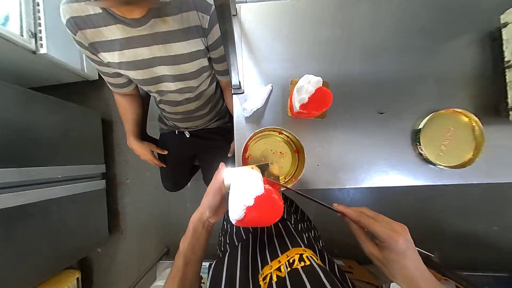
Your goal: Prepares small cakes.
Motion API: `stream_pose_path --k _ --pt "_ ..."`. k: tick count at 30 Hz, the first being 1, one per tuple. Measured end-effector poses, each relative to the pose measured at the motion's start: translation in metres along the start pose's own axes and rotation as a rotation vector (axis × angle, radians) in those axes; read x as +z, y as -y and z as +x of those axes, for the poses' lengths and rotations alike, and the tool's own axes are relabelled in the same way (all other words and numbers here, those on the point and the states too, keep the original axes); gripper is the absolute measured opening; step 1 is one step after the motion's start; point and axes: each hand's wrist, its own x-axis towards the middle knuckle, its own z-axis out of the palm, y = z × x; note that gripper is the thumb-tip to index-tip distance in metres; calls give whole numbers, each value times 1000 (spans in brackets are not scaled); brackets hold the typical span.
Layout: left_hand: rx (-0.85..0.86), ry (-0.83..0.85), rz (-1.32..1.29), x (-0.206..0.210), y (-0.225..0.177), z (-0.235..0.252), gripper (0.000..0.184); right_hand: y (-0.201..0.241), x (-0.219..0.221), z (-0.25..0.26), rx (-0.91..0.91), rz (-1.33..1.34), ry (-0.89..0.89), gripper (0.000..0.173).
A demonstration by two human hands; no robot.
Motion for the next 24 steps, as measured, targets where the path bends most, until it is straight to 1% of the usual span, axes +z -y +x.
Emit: stream_pose_path --k 4,9,14,18,22,24 --pt "-13 -6 -19 0 1 0 77 -1 0 -2 -13 15 48 31" --pt "-34 -37 -19 1 2 0 76 0 -6 -4 -25 10 36 30" --pt "-40 -50 -30 6 0 1 74 -2 -9 -8 -22 12 -20 28" --pt "-43 -66 -41 9 -3 1 73 -4 -3 -6 17 -66 -90 29" --pt "-49 -109 -18 13 -5 0 73 0 5 -6 71 -9 -116 30" --pt "-42 -92 -9 11 -5 1 72 3 11 -6 85 35 -145 30"
